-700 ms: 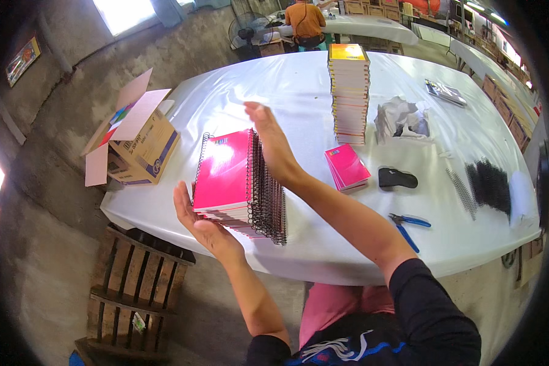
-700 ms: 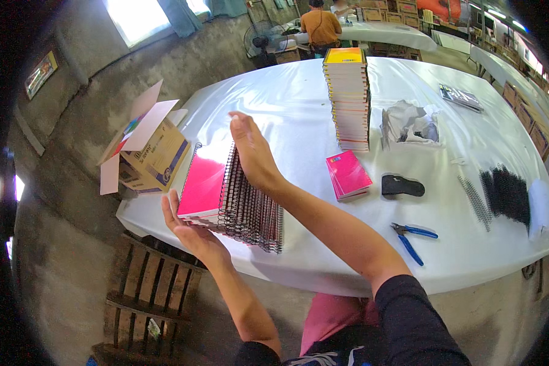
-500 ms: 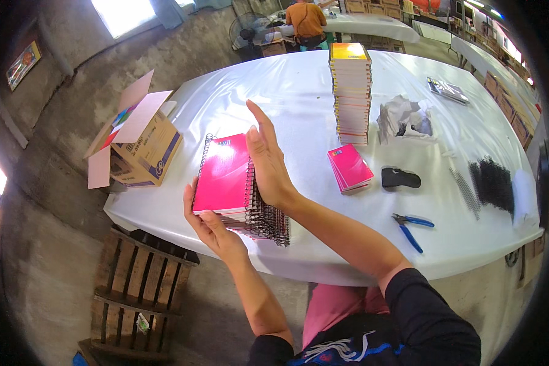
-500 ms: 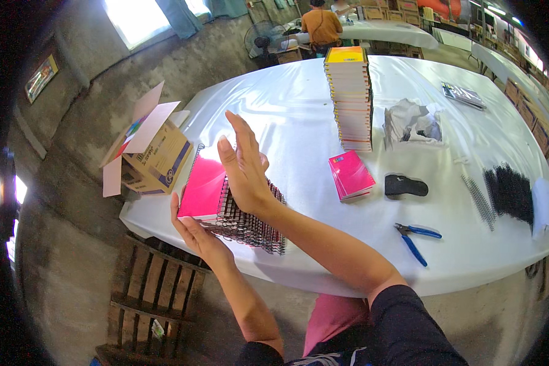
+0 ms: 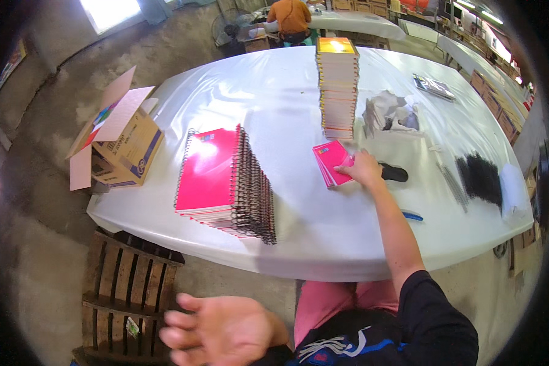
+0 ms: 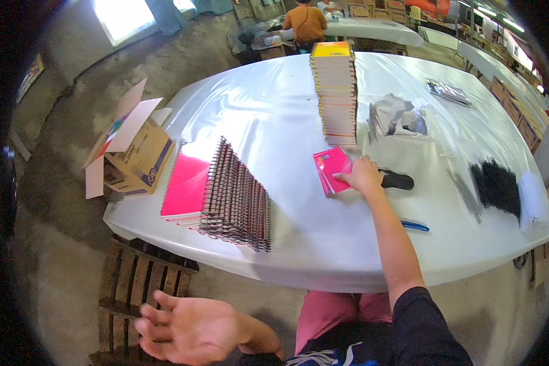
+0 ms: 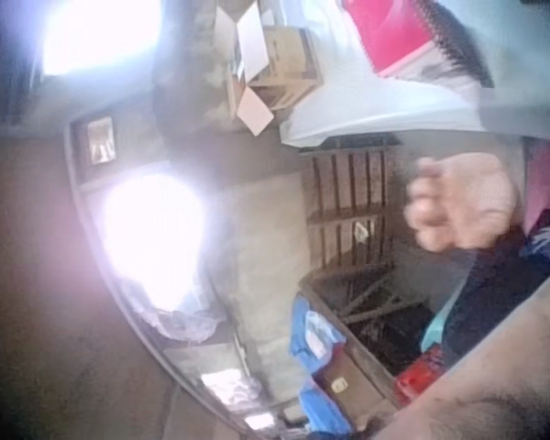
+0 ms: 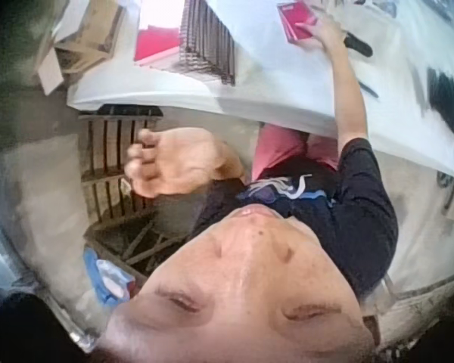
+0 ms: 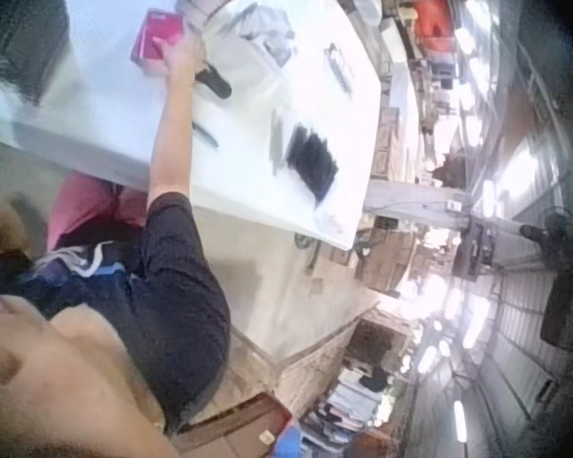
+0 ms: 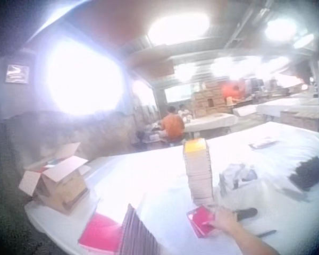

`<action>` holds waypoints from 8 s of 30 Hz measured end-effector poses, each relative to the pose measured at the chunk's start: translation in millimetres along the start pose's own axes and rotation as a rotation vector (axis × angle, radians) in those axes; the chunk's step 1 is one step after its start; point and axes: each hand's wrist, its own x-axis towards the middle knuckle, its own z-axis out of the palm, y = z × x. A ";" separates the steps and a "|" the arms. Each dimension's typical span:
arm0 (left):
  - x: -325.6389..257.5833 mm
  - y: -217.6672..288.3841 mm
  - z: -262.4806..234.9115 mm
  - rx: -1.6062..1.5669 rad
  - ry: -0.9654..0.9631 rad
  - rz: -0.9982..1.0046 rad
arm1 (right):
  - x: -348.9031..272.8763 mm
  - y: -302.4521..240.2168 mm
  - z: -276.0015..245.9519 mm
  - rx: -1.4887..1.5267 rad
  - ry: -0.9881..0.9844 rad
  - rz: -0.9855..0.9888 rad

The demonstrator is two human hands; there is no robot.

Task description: The person trims the excess metal binding from a stack of notebooks using pliers and adds each finished notebook to a growing stack.

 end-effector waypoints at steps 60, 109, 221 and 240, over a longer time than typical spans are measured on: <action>-191.2 -13.9 73.1 0.792 -0.967 -0.480 | -135.6 79.8 -27.0 0.790 -0.183 -0.540; -164.7 -27.9 57.5 0.500 -0.986 -0.598 | -93.4 75.3 -30.6 0.824 -0.472 -0.772; 30.1 -97.2 -10.8 0.890 -0.341 -0.358 | -40.2 -218.4 -47.8 0.874 0.271 -1.028; 20.3 -55.8 -31.3 0.569 0.092 -0.223 | 17.8 -12.6 -3.4 0.181 0.428 -0.258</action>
